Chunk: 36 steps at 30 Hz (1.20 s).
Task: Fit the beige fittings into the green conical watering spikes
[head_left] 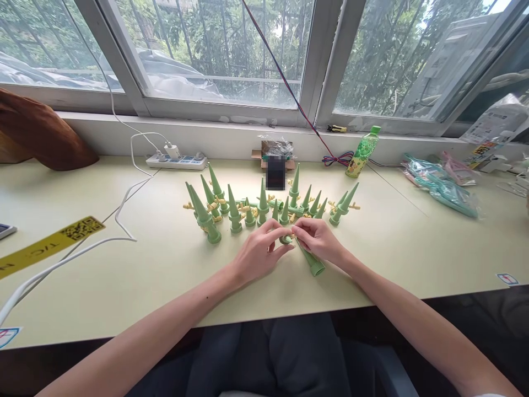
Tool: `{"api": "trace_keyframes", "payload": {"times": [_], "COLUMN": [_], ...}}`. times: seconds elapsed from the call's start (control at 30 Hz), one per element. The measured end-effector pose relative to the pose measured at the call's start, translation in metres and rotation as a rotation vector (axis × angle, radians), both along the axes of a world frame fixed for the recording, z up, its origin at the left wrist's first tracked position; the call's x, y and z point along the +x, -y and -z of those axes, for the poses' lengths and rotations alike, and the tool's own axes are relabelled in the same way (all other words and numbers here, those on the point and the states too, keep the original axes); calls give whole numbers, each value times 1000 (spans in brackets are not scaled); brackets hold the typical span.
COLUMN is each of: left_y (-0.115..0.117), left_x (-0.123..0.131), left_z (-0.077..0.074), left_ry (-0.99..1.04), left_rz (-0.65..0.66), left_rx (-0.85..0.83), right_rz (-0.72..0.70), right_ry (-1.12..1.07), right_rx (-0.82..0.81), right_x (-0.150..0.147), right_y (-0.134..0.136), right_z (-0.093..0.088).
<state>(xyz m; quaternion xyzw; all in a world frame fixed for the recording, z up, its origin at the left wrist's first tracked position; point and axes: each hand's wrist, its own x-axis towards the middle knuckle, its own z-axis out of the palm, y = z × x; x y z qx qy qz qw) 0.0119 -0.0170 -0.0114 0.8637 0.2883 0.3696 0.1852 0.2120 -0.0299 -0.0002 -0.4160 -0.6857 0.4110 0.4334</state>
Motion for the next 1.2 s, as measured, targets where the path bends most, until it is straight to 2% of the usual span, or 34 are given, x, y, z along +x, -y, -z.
{"api": "trace_keyframes", "payload": {"times": [0.17,0.27,0.33,0.47,0.67,0.87,1.2], "left_y": [4,5,5,3,4,4,3], "left_x": [3,3,3,3,4,3,3], "left_z": [-15,-21,-22,-19,-18,-20,-16], "left_ry": [128,190,161,42,2,41,52], "left_rz": [-9,-85,-108,-45,4,10,-22], "left_rx": [-208,-365,-433,-525,-650,-666,-428], "right_rz": [48,64,65,49,12,6,-10], "right_ry": [-72,-87,-86,-71,-77,-83,-110], "right_rx": [38,60,80,96,73,53,23], "right_x": [0,0,1,2,2,2,3], "right_y": [0,0,0,0,1,1,1], "right_z": [-2,-3,-3,-1,0,0,1]}}
